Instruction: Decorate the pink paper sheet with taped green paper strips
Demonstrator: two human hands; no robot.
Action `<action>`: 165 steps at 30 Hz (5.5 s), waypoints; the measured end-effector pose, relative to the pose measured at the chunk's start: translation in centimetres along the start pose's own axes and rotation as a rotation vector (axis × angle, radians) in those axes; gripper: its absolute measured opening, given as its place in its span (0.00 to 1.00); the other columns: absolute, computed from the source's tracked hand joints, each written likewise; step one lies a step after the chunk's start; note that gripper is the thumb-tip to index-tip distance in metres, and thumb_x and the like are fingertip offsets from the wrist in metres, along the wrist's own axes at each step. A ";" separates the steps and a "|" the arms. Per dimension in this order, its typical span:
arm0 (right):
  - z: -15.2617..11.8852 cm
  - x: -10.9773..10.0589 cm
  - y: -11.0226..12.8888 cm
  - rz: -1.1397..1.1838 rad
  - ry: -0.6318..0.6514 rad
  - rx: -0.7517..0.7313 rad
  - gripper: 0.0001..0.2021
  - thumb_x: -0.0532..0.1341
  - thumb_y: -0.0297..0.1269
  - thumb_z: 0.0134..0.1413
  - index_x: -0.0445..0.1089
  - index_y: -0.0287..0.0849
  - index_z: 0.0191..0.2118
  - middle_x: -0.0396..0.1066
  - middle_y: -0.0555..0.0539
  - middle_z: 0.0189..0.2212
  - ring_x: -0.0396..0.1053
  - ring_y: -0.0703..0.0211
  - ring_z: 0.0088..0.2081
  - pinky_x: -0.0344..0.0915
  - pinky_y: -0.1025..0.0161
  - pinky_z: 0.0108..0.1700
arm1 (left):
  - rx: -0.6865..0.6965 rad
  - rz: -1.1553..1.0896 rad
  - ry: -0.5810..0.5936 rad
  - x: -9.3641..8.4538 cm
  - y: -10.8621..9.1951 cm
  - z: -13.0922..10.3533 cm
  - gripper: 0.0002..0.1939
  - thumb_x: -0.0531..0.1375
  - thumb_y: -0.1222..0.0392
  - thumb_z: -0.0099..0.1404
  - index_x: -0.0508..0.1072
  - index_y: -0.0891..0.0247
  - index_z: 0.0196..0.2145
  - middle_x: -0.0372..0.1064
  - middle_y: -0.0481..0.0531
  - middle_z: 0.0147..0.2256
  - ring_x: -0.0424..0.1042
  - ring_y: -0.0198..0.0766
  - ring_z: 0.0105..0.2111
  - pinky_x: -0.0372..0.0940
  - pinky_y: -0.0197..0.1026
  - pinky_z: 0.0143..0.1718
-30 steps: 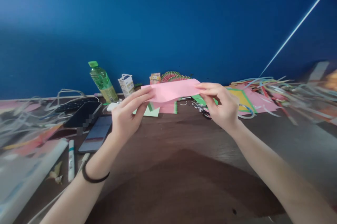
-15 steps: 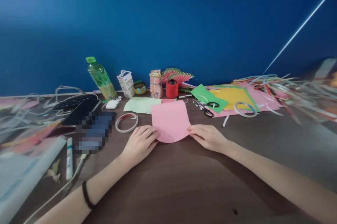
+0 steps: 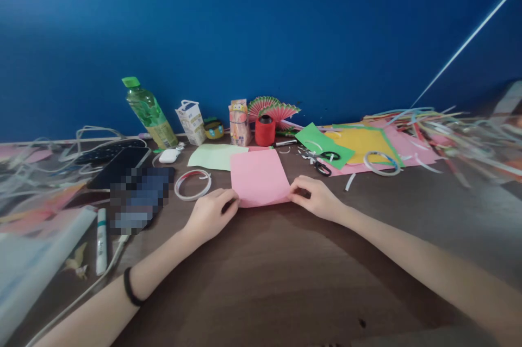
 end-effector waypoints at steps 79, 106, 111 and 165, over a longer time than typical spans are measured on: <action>-0.1 0.5 -0.8 0.053 0.259 -0.024 0.04 0.59 0.32 0.49 0.61 0.41 0.28 0.60 0.46 0.38 0.60 0.60 0.38 0.60 0.61 0.42 | -0.168 0.098 0.265 1.9 0.4 -0.2 0.08 0.52 0.54 0.58 0.63 0.62 0.31 0.58 0.54 0.38 0.55 0.46 0.39 0.53 0.52 0.42; -0.2 1.4 0.4 -0.142 0.465 -0.262 0.33 0.48 0.16 0.46 0.63 0.60 0.53 0.54 0.52 0.59 0.47 0.54 0.57 0.45 0.46 0.56 | 0.241 0.094 0.266 2.5 -0.7 -0.9 0.37 0.44 0.79 0.57 0.61 0.35 0.52 0.54 0.49 0.51 0.44 0.49 0.58 0.39 0.65 0.56; -0.1 1.4 0.2 -0.149 0.483 -0.241 0.33 0.48 0.16 0.47 0.61 0.63 0.53 0.55 0.52 0.58 0.50 0.52 0.56 0.46 0.45 0.55 | 0.244 0.084 0.276 2.7 -0.3 -1.0 0.38 0.45 0.79 0.57 0.60 0.33 0.52 0.53 0.45 0.54 0.44 0.48 0.58 0.37 0.64 0.57; -0.6 1.0 -0.2 0.043 0.184 -0.153 0.05 0.60 0.35 0.51 0.68 0.42 0.35 0.71 0.44 0.42 0.65 0.56 0.46 0.61 0.53 0.49 | 0.285 0.033 0.076 1.7 -0.8 -0.7 0.11 0.46 0.65 0.67 0.67 0.66 0.35 0.67 0.54 0.35 0.62 0.38 0.36 0.61 0.41 0.40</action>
Point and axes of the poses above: each hand's wrist, its own z-axis towards the middle knuckle, its own x-axis out of the palm, y = z × x, the point moved 3 cm from there along z, towards the middle knuckle
